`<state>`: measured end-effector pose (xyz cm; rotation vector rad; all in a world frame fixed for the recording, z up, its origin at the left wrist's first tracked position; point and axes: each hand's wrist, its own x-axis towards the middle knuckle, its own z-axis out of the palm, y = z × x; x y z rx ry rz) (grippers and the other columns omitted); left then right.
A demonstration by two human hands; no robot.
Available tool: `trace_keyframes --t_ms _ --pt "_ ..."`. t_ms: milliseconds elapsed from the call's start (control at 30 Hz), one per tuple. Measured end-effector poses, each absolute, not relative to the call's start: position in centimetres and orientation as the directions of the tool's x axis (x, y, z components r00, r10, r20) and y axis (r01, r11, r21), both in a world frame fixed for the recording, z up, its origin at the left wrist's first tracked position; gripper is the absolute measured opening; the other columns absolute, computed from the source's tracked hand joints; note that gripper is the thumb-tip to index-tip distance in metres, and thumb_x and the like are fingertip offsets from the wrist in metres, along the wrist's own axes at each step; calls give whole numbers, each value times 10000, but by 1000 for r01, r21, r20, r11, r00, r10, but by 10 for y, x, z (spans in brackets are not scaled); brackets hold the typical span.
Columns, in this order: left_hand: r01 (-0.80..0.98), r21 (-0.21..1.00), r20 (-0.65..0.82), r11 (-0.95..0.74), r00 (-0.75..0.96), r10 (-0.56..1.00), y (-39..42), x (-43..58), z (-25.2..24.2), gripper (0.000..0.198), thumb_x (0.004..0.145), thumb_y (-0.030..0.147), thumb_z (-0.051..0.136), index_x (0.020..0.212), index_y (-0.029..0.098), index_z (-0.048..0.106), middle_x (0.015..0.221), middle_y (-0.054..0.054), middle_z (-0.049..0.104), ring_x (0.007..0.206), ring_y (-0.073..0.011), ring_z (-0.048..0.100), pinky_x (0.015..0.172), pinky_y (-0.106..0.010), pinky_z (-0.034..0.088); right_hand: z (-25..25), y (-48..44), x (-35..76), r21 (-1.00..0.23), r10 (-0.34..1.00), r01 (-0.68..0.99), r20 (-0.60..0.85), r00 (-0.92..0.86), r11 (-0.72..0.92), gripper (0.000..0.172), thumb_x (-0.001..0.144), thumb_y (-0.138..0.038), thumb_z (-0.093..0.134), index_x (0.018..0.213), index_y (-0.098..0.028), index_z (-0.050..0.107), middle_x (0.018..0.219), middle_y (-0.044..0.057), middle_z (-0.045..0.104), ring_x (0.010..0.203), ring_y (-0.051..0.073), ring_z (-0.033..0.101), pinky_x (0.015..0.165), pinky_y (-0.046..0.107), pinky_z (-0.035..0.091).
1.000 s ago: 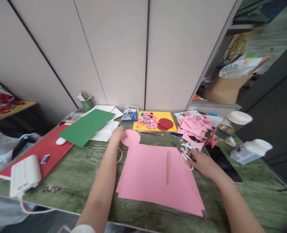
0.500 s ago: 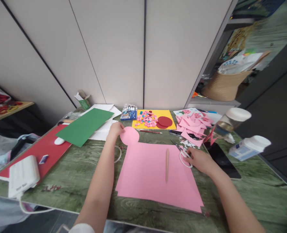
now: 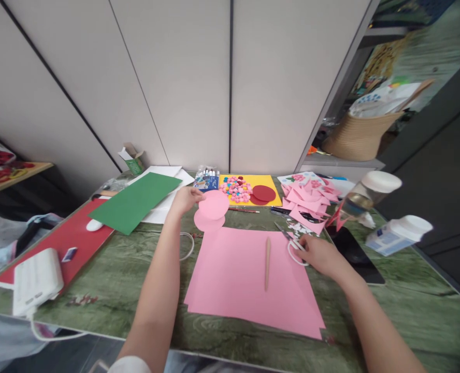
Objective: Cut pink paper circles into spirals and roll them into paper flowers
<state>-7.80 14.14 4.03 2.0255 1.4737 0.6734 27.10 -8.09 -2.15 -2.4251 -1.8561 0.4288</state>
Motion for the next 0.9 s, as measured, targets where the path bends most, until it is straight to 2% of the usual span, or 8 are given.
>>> trace_keyframes --t_ms 100,267,367,467,600,733,900 --pt "565 773 122 -288 313 942 131 -72 54 302 685 375 615 835 118 664 825 -74 688 737 -150 608 685 -255 463 -16 -81 267 -284 954 912 -133 268 -296 347 756 -539 467 751 -197 524 686 58 635 644 200 594 559 263 324" --pt "293 910 132 -294 467 874 120 -63 65 298 648 357 664 811 108 674 861 -77 678 765 -146 593 739 -286 464 -4 -81 254 -449 952 844 -56 301 -294 272 758 -469 482 789 -202 516 706 43 632 623 181 573 565 264 353" --pt "304 904 108 -299 515 850 113 -59 71 287 657 337 659 836 114 671 909 -83 673 786 -146 591 747 -288 468 -1 -82 247 -584 952 766 -38 305 -269 220 754 -414 497 822 -206 517 758 45 639 663 183 582 600 271 386" --pt "318 894 93 -316 558 825 105 -57 81 268 669 310 648 853 116 662 893 -78 675 771 -137 590 735 -279 468 0 -82 242 -760 962 618 -33 270 -199 203 746 -374 507 858 -204 512 788 40 622 686 170 571 625 270 407" --pt "342 868 78 -359 621 780 92 -55 93 276 686 296 636 902 126 661 880 -65 679 761 -131 588 725 -267 459 7 -85 232 -933 995 351 -57 78 -81 177 773 -351 496 857 -195 486 730 7 538 654 139 519 602 251 397" --pt "384 813 96 -437 652 752 83 -54 101 299 733 332 594 955 142 654 833 -42 668 729 -119 571 682 -244 442 12 -90 223 -981 999 192 -37 -31 -30 214 817 -410 485 843 -198 471 692 -17 479 607 111 453 590 242 375" --pt "367 812 123 -453 652 748 75 -51 106 304 760 326 563 990 143 640 882 -49 663 773 -127 574 686 -238 439 11 -94 211 -988 994 153 -48 -96 -32 215 829 -423 482 837 -209 462 679 -30 445 599 108 416 582 237 371"
